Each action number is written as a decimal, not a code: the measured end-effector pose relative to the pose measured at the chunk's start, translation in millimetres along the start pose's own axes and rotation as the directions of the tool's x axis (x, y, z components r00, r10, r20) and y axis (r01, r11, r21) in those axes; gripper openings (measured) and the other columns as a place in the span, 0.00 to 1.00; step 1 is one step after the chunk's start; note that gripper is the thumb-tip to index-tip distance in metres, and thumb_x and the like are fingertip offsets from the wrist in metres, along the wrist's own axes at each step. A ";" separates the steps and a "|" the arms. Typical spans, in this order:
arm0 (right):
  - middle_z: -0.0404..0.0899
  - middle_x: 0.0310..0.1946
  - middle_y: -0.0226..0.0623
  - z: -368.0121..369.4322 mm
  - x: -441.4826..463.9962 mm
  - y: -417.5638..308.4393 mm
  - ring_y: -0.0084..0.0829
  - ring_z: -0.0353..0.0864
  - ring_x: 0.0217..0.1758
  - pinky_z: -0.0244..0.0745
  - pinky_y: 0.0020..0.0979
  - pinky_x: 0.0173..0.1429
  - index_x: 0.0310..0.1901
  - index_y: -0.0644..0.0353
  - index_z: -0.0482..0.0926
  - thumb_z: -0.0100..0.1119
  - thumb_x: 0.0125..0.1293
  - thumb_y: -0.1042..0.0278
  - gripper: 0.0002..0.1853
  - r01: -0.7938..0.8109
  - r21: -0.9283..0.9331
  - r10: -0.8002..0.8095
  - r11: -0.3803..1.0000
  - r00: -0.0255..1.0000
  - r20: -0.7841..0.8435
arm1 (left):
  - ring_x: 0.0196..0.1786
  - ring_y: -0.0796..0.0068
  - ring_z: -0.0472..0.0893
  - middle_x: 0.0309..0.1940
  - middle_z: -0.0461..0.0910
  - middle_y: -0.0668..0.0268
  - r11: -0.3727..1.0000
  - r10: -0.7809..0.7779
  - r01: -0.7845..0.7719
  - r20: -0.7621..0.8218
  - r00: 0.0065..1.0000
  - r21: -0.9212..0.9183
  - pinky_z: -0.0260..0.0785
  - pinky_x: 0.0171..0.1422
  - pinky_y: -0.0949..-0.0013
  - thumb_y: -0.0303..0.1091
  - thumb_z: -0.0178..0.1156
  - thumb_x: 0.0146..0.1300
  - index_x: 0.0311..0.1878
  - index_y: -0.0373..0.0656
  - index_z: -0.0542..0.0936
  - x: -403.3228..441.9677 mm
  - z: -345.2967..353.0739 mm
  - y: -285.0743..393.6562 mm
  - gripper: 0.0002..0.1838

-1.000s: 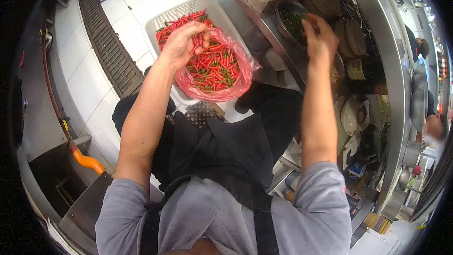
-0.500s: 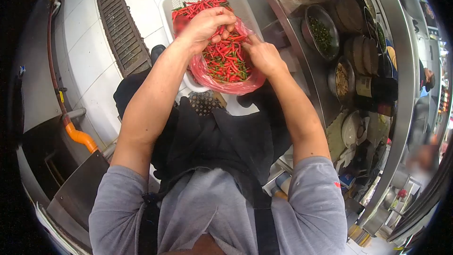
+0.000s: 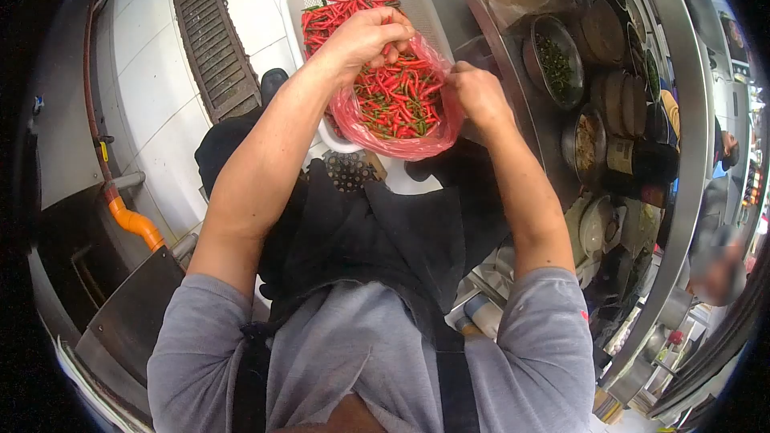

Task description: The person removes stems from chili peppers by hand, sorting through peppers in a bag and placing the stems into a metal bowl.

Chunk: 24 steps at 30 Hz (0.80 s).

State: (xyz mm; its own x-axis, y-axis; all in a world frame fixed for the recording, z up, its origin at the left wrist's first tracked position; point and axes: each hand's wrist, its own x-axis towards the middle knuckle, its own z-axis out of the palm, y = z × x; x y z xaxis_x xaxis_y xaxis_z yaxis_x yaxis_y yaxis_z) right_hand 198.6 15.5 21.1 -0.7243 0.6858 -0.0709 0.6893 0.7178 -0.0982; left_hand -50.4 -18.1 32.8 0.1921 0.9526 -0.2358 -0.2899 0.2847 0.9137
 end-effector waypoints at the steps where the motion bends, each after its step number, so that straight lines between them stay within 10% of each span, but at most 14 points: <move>1: 0.82 0.36 0.39 -4.2 -3.8 -2.0 0.46 0.82 0.37 0.77 0.41 0.41 0.35 0.57 0.84 0.60 0.56 0.70 0.07 -0.003 -0.001 0.003 1.000 1.000 0.001 | 0.25 0.85 0.74 0.27 0.78 0.71 0.999 -0.010 0.010 -0.012 1.000 0.041 0.57 0.21 0.82 0.34 0.60 0.62 0.39 0.41 0.78 -0.7 0.2 0.8 0.08; 4: 0.81 0.19 0.40 -21.1 -13.6 -17.6 0.36 0.79 0.20 0.73 0.36 0.29 0.34 0.61 0.85 0.67 0.58 0.67 0.07 -0.452 0.418 0.452 0.788 0.886 0.106 | 0.24 0.83 0.75 0.26 0.78 0.68 0.995 -0.010 0.011 -0.013 1.000 0.102 0.59 0.21 0.80 0.33 0.60 0.61 0.39 0.38 0.78 2.3 1.0 -2.6 0.08; 8: 0.79 0.19 0.27 -19.8 -21.6 -32.3 0.14 0.70 0.15 0.60 0.20 0.20 0.30 0.63 0.84 0.64 0.65 0.66 0.10 -0.471 0.836 0.543 0.282 0.797 0.266 | 0.24 0.83 0.75 0.25 0.77 0.69 0.978 -0.061 0.054 0.030 0.998 0.204 0.58 0.20 0.79 0.34 0.62 0.60 0.38 0.39 0.79 8.7 2.3 -17.7 0.09; 15: 0.79 0.20 0.28 -2.8 -24.2 -70.4 0.15 0.70 0.16 0.61 0.21 0.21 0.31 0.64 0.83 0.62 0.66 0.68 0.09 -0.222 0.969 0.539 0.106 0.832 0.132 | 0.24 0.85 0.73 0.25 0.76 0.72 0.990 -0.137 0.130 0.210 0.968 0.047 0.57 0.23 0.81 0.36 0.62 0.65 0.36 0.42 0.79 1.1 14.6 -24.8 0.08; 17: 0.80 0.21 0.28 -6.6 -26.4 -76.9 0.16 0.70 0.16 0.62 0.21 0.21 0.34 0.66 0.84 0.63 0.66 0.68 0.08 -0.295 0.942 0.542 0.161 0.824 0.165 | 0.25 0.85 0.73 0.25 0.76 0.71 0.988 -0.111 0.133 0.229 0.967 -0.082 0.57 0.23 0.82 0.36 0.61 0.66 0.35 0.42 0.79 1.3 15.9 -27.4 0.08; 20: 0.85 0.27 0.39 -2.2 -26.1 -81.4 0.24 0.83 0.29 0.75 0.29 0.34 0.43 0.68 0.83 0.63 0.63 0.72 0.10 -0.087 0.726 0.433 0.683 0.848 -0.305 | 0.26 0.85 0.73 0.25 0.77 0.71 0.960 -0.186 0.234 0.275 0.943 -0.154 0.57 0.22 0.82 0.36 0.61 0.66 0.35 0.42 0.79 2.0 11.7 -27.7 0.08; 24: 0.82 0.27 0.36 -7.5 -27.9 -85.6 0.18 0.77 0.25 0.69 0.22 0.31 0.43 0.69 0.83 0.65 0.63 0.72 0.10 0.052 0.602 0.229 0.797 0.896 -0.381 | 0.26 0.83 0.75 0.26 0.78 0.69 0.956 -0.210 0.255 0.271 0.939 -0.142 0.57 0.22 0.81 0.35 0.59 0.66 0.36 0.41 0.79 3.8 12.2 -30.4 0.07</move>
State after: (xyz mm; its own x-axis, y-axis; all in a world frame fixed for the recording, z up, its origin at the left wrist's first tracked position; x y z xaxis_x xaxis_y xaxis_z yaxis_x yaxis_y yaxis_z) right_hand 159.9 -64.2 38.9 -0.4846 0.8245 0.2921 0.5018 0.5356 -0.6792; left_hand -29.3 -24.4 8.1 0.4951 0.8060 -0.3243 -0.3615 0.5306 0.7667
